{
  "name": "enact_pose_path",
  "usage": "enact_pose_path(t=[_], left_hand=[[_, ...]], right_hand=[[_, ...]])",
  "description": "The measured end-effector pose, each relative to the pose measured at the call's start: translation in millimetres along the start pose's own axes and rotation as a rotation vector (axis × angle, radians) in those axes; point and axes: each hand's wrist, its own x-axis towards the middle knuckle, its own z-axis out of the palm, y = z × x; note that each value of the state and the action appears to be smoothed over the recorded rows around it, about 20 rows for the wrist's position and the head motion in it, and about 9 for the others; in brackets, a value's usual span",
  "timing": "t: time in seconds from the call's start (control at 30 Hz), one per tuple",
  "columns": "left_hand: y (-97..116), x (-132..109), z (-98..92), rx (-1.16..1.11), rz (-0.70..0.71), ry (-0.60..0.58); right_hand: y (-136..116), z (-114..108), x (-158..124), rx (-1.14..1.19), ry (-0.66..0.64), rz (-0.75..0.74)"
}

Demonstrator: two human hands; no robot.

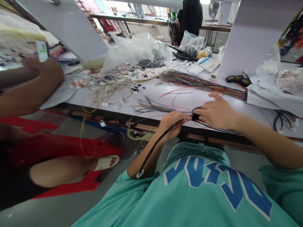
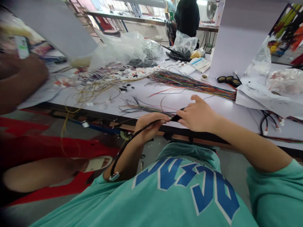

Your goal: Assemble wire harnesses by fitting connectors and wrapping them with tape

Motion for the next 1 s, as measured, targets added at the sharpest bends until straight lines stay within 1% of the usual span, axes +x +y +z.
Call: enact_pose_path(t=[0.07, 0.1, 0.17, 0.23, 0.3, 0.37, 0.43, 0.53, 0.57, 0.6, 0.67, 0.73, 0.8, 0.87, 0.93, 0.97, 1.0], left_hand=[[0.1, 4.4, -1.6, 0.085, 0.117, -0.007], [-0.9, 6.8, -2.1, 0.118, 0.160, -0.007], [-4.2, 11.0, -2.1, 0.165, 0.206, 0.011], [-8.2, 13.3, -0.7, 0.162, 0.199, 0.049], [-11.6, 13.1, 2.6, 0.094, 0.135, 0.112], [-14.4, 10.9, 7.9, -0.040, 0.046, 0.169], [-16.8, 7.5, 15.1, -0.187, -0.072, 0.217], [-18.7, 2.1, 27.0, -0.356, -0.270, 0.294], [-18.2, 0.8, 30.3, -0.380, -0.338, 0.305], [-16.8, -0.3, 32.8, -0.375, -0.394, 0.291], [-11.1, -1.3, 35.2, -0.261, -0.488, 0.207], [-2.9, -0.9, 34.1, -0.093, -0.554, 0.124], [4.5, 0.4, 31.0, -0.016, -0.595, 0.107], [8.1, 1.8, 28.2, -0.065, -0.632, 0.110], [7.1, 2.8, 27.5, -0.166, -0.675, 0.106], [5.5, 3.1, 28.1, -0.225, -0.695, 0.108], [3.5, 3.2, 29.2, -0.285, -0.709, 0.117]], right_hand=[[4.9, 11.4, 10.5, 0.086, 0.059, 0.043], [6.1, 17.7, 14.6, 0.164, 0.099, 0.081], [7.3, 29.6, 18.6, 0.412, 0.155, 0.191], [7.6, 38.0, 16.6, 0.722, 0.134, 0.265], [7.7, 42.3, 10.7, 0.985, 0.071, 0.253], [7.2, 44.1, 4.8, 1.181, 0.032, 0.213], [5.7, 46.0, 1.5, 1.343, 0.053, 0.228], [0.7, 50.7, 2.1, 1.471, 0.150, 0.366], [-1.5, 52.4, 3.1, 1.475, 0.180, 0.415], [-4.0, 53.7, 4.1, 1.466, 0.203, 0.455], [-9.1, 55.3, 5.5, 1.408, 0.238, 0.509], [-13.7, 55.4, 5.7, 1.289, 0.265, 0.533], [-16.8, 54.3, 4.4, 1.119, 0.276, 0.531], [-18.2, 52.0, 1.2, 0.938, 0.255, 0.506], [-18.8, 47.9, -4.4, 0.723, 0.259, 0.432], [-19.4, 45.0, -8.0, 0.591, 0.277, 0.356], [-20.5, 41.7, -11.7, 0.444, 0.303, 0.250]])
